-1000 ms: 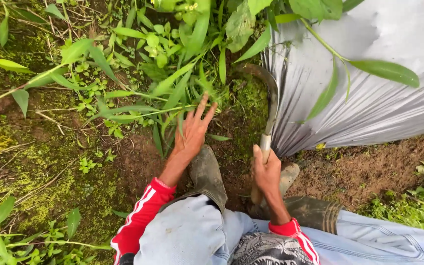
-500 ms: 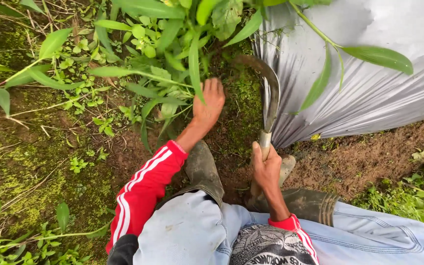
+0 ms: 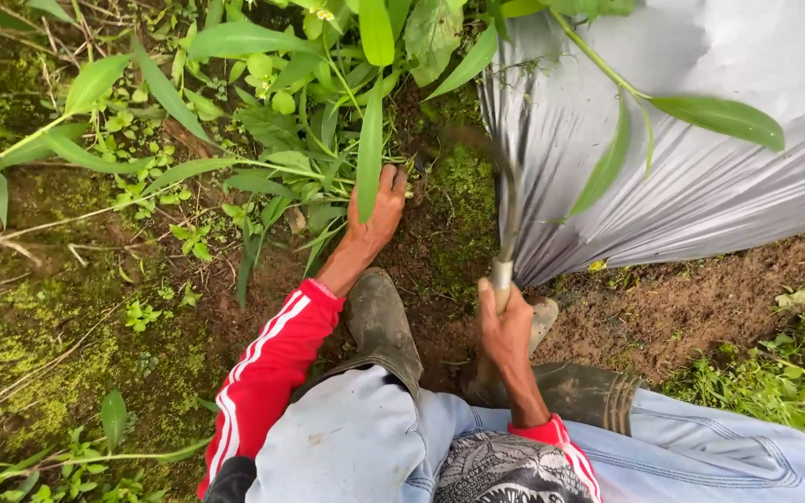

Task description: The person uses a sickle to cut weeds and grass growing on the ground next to a plastic-covered mound. They repeatedly swing the tool to clear the vegetation and occasionally use their left hand to pull or gather the cut plants.

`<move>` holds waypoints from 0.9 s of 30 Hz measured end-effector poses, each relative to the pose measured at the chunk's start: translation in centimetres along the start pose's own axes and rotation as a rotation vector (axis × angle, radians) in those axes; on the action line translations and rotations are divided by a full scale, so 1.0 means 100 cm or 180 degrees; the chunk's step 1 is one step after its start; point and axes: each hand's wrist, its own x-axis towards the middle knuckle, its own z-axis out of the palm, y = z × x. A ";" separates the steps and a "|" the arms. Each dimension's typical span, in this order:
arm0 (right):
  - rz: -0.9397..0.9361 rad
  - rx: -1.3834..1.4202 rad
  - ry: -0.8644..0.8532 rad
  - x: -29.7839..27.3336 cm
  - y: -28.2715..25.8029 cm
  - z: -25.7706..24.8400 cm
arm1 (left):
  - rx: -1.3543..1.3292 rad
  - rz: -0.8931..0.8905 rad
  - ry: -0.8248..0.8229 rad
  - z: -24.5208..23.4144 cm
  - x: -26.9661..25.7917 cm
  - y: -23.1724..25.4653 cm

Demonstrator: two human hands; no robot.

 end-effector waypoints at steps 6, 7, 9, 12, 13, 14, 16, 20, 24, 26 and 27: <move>-0.0362 0.0005 -0.0230 0.002 0.007 0.006 | -0.0338 -0.0035 0.0183 0.027 -0.025 -0.001; -0.0171 0.0097 -0.0108 -0.004 0.003 0.002 | -0.0420 -0.0036 0.0211 0.033 -0.029 -0.001; 0.0045 0.0189 -0.0019 -0.003 0.000 0.004 | -0.0498 -0.0053 0.0202 0.041 -0.040 -0.004; -0.0166 0.0757 0.0146 0.009 0.003 0.007 | -0.0757 0.0060 0.0252 0.051 -0.055 -0.006; 0.0007 0.0566 -0.0167 0.007 0.006 0.004 | -0.0870 0.0040 0.0197 0.058 -0.060 -0.006; 0.0181 0.0373 -0.0478 0.005 0.009 0.002 | -0.0981 0.0021 0.0141 0.066 -0.064 -0.006; 0.0250 0.0615 -0.0353 0.001 0.016 0.000 | -0.1145 -0.0091 0.0027 0.068 -0.071 -0.004; 0.0183 0.0826 -0.0247 0.012 -0.002 0.007 | -0.0994 -0.0043 0.0184 0.029 -0.069 -0.018; 0.0426 0.0457 -0.0679 -0.007 0.004 -0.011 | -0.0928 0.0010 0.0144 -0.002 -0.053 -0.031; 0.0394 0.0679 -0.0325 -0.008 0.012 -0.012 | -0.0955 0.0117 0.0116 -0.018 -0.060 -0.030; 0.0415 0.0703 -0.0320 -0.005 0.009 -0.011 | -0.0955 0.0142 0.0094 -0.012 -0.068 -0.034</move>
